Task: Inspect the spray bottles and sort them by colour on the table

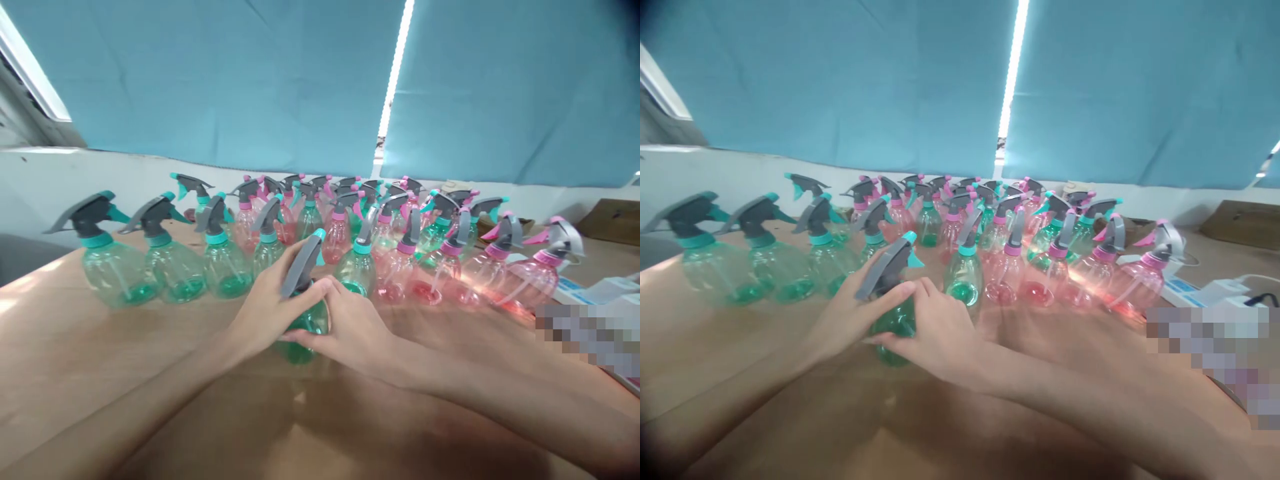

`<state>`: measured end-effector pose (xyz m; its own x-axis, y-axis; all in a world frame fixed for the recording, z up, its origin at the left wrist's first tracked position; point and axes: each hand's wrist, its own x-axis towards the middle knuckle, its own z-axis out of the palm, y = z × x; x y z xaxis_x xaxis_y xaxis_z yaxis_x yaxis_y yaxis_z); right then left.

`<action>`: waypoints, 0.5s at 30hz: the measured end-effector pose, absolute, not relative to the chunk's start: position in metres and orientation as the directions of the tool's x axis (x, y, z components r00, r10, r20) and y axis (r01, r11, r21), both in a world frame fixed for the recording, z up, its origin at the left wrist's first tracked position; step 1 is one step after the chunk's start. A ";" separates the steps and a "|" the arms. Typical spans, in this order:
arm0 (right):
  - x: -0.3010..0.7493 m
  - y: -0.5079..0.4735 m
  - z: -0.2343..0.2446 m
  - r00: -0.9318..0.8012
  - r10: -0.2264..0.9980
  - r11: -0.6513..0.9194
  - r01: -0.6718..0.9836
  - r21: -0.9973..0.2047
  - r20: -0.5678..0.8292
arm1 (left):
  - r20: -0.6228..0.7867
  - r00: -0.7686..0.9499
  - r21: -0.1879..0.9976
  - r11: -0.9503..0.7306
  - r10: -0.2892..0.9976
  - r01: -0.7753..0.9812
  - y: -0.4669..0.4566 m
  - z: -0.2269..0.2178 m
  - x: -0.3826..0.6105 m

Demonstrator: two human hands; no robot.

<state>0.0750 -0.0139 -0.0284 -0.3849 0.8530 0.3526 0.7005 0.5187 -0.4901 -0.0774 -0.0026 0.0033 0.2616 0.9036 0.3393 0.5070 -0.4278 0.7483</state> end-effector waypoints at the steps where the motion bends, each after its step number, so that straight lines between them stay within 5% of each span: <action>1: 0.074 -0.012 -0.026 -0.367 0.869 0.492 0.716 -0.494 0.333 | 0.337 0.271 0.759 -0.431 0.902 0.488 -0.003 0.002 -0.084; 15: 0.065 0.039 -0.011 -0.203 0.952 0.271 0.909 -0.318 0.231 | 0.232 0.131 0.807 -0.266 0.964 0.527 -0.015 -0.037 -0.140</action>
<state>0.0648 0.0388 -0.0107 -0.2026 0.9516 0.2311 0.9086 0.2707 -0.3180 -0.1400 -0.0154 -0.0366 0.1314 0.9638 0.2318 0.5273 -0.2660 0.8070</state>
